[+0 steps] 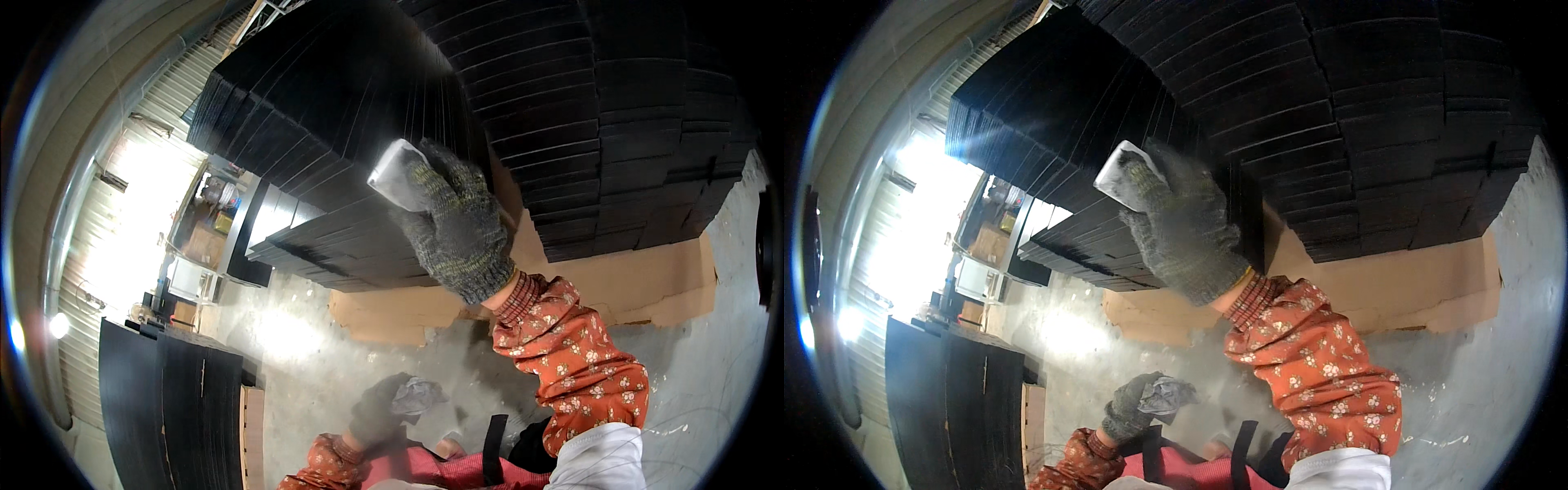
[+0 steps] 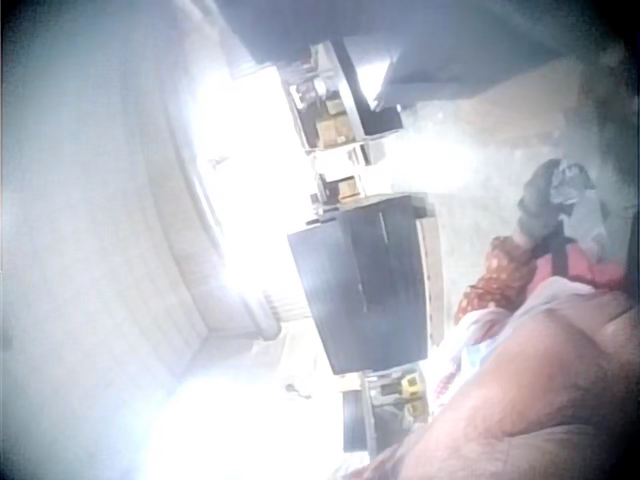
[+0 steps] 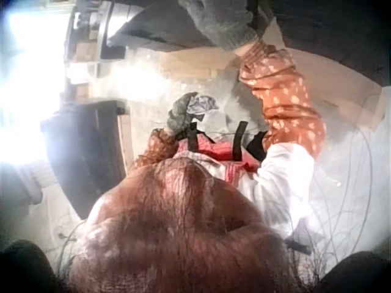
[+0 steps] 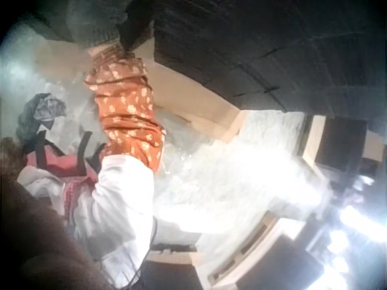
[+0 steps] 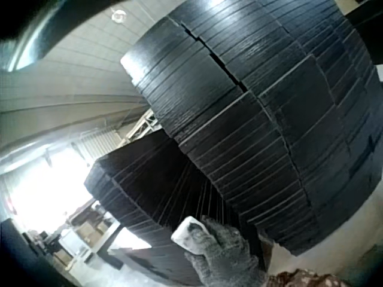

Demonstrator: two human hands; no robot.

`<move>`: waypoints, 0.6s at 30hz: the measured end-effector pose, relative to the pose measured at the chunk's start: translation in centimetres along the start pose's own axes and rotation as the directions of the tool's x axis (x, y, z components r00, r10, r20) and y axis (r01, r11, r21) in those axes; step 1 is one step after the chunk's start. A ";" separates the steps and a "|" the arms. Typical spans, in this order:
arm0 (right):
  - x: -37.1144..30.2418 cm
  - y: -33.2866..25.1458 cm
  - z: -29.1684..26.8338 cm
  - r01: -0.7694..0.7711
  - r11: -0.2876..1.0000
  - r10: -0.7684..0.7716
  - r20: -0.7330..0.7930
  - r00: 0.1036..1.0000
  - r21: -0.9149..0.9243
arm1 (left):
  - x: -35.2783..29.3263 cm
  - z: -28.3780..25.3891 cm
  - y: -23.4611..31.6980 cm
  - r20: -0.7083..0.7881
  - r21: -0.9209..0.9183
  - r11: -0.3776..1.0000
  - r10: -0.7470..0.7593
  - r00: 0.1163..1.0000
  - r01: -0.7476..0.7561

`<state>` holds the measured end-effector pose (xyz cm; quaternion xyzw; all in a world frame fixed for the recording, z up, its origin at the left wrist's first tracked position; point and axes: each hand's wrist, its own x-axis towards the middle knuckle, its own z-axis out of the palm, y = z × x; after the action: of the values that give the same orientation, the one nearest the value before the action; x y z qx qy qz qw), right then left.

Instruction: The person wipes the edges and surfaces of stacked black rectangular panels using a white cloth. They move between stacks, handling each panel individually and cleaning different sides before placing them back.

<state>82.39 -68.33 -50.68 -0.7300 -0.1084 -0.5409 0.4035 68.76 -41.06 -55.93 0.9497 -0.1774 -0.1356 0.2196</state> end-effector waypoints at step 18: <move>-5.6 2.9 -3.3 -0.089 0.982 0.117 0.171 0.978 -0.167 | -1.4 -0.4 -2.4 -0.001 -0.108 0.993 -0.053 0.999 0.052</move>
<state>79.60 -71.05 -56.64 -0.8102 -0.0632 -0.4580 0.3604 68.37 -38.31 -56.45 0.9410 -0.1444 -0.1490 0.2671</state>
